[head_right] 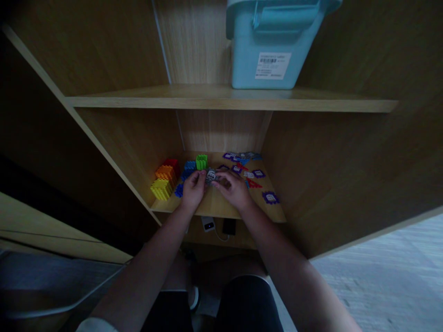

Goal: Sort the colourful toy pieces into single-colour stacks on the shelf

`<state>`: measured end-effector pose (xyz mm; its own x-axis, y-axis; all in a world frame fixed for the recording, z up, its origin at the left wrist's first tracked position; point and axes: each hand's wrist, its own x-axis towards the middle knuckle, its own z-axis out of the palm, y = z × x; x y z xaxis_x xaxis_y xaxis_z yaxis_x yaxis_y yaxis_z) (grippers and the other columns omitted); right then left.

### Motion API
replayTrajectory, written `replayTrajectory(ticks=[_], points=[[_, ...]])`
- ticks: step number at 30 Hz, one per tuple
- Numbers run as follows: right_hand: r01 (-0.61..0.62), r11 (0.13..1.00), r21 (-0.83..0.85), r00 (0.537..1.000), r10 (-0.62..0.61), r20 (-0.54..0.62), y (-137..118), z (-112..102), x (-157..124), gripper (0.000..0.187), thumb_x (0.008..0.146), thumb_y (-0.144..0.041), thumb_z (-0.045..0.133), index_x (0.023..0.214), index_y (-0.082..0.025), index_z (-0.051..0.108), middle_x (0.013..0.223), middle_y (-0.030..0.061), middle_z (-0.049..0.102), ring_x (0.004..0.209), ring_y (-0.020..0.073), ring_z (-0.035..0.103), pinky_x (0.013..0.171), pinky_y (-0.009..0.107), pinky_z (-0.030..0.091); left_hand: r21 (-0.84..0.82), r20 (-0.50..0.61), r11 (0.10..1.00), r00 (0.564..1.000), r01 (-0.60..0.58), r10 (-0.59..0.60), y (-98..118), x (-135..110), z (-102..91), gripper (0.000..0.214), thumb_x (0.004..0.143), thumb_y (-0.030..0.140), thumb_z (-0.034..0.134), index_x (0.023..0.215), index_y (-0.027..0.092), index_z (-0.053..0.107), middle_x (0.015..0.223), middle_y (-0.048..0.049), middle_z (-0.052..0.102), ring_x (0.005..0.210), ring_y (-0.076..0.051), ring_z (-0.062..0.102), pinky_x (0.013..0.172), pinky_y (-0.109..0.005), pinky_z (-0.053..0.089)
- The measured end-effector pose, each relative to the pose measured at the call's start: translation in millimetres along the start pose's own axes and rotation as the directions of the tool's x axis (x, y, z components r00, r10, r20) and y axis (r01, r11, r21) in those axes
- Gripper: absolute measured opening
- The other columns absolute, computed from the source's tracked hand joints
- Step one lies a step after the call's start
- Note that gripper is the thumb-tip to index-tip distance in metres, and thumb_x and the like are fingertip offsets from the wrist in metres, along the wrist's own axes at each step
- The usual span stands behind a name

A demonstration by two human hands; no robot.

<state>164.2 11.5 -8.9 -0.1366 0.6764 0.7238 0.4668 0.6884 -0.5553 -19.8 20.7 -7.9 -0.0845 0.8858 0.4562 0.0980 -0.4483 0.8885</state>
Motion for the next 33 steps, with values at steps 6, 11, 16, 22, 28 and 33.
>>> replayTrajectory(ticks=[6,11,16,22,28,33], points=[[-0.003,1.000,-0.030,0.999,0.002,-0.035,8,3,2,0.025,0.098,-0.045,0.075,0.119,-0.030,0.073,0.130,0.0066,0.078,0.102,0.0249,0.076,0.098,0.047,0.065,0.009,-0.006,1.000,1.000,-0.030,0.030,2,-1,-1.3,0.050,0.104,0.066,0.055,0.090,0.021,0.072,0.077,-0.0023,0.069,0.077,-0.019,0.066,0.069,-0.027,0.051],[0.016,0.999,-0.046,1.000,-0.017,-0.012,10,5,6,0.022,0.099,-0.042,0.073,0.117,-0.029,0.073,0.132,0.0072,0.078,0.104,0.0253,0.076,0.097,0.047,0.064,0.013,-0.022,0.998,0.998,-0.056,0.056,-4,0,-0.5,0.048,0.107,0.063,0.051,0.102,0.022,0.076,0.085,-0.0052,0.074,0.085,-0.021,0.071,0.074,-0.029,0.056],[0.008,0.997,-0.070,1.000,-0.008,-0.003,11,6,8,0.021,0.099,-0.041,0.072,0.115,-0.029,0.073,0.131,0.0076,0.078,0.109,0.0263,0.076,0.099,0.048,0.064,-0.041,-0.001,0.999,1.000,-0.023,0.023,-12,1,1.1,0.047,0.107,0.063,0.053,0.110,0.023,0.077,0.097,-0.0069,0.078,0.085,-0.021,0.073,0.070,-0.029,0.060],[0.030,0.996,-0.083,1.000,-0.030,0.003,12,6,8,0.020,0.099,-0.038,0.073,0.117,-0.030,0.074,0.131,0.0078,0.078,0.115,0.0274,0.075,0.100,0.049,0.064,-0.157,0.015,0.988,1.000,-0.007,0.009,-11,2,2.8,0.047,0.105,0.064,0.057,0.120,0.022,0.073,0.117,-0.0092,0.078,0.086,-0.019,0.076,0.075,-0.033,0.067],[0.061,0.993,-0.104,0.998,-0.059,0.015,18,6,13,0.021,0.099,-0.039,0.073,0.118,-0.030,0.074,0.131,0.0075,0.077,0.112,0.0270,0.075,0.099,0.049,0.063,-0.289,0.004,0.957,0.999,0.039,-0.039,-8,3,3.0,0.051,0.102,0.067,0.060,0.127,0.023,0.067,0.133,-0.0118,0.072,0.095,-0.020,0.079,0.085,-0.038,0.070],[0.072,0.993,-0.097,0.997,-0.070,0.028,20,3,22,0.019,0.099,-0.041,0.073,0.114,-0.030,0.076,0.123,0.0069,0.079,0.113,0.0278,0.075,0.098,0.049,0.063,-0.316,0.003,0.948,1.000,0.030,-0.030,-8,4,1.7,0.050,0.103,0.065,0.059,0.133,0.025,0.062,0.134,-0.0121,0.071,0.108,-0.022,0.079,0.095,-0.040,0.069]])
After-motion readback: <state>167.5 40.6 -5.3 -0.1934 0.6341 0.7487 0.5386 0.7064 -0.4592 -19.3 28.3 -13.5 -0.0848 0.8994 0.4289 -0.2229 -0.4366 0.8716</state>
